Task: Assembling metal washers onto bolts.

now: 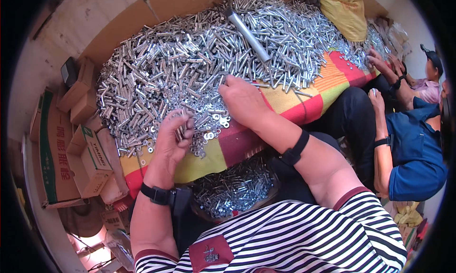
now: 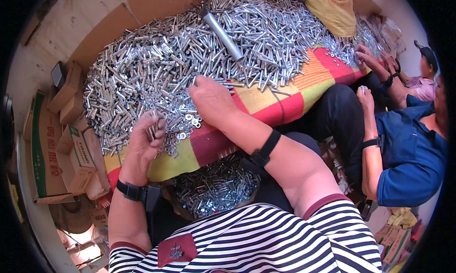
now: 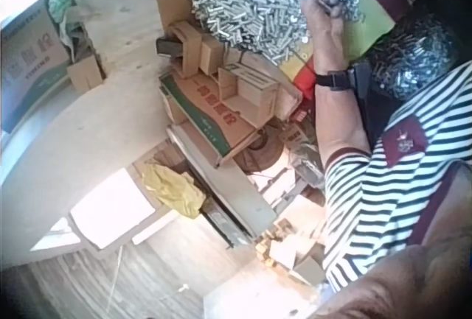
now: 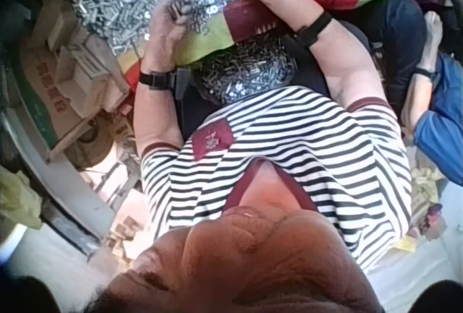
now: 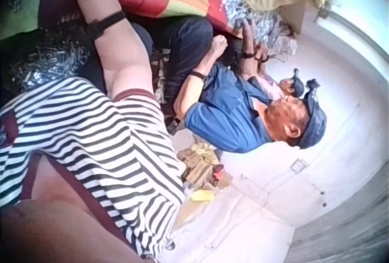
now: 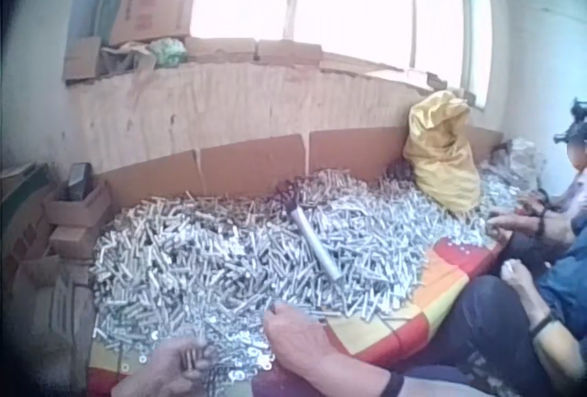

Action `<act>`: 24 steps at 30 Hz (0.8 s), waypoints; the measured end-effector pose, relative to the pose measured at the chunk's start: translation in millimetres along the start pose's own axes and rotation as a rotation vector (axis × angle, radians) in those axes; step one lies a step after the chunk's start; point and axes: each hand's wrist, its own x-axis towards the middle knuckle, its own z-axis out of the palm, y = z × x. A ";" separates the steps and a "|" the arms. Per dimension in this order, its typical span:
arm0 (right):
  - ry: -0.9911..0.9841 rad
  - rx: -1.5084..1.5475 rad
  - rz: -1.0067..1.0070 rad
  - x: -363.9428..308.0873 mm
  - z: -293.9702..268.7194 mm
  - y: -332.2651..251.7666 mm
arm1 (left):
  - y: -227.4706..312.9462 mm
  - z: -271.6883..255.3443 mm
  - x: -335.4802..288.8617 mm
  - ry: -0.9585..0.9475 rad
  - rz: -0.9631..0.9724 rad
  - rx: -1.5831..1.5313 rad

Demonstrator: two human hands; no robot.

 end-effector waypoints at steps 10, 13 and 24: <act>-0.200 0.164 0.213 5.5 -14.0 -10.6 | -8.7 2.5 17.1 0.174 0.745 1.652; -0.056 0.365 0.206 -6.7 -4.9 -7.6 | -3.5 2.9 18.9 0.181 0.670 1.647; 0.150 0.990 0.226 -25.6 -29.2 -35.4 | -3.4 -1.2 11.8 -0.064 -0.078 -0.144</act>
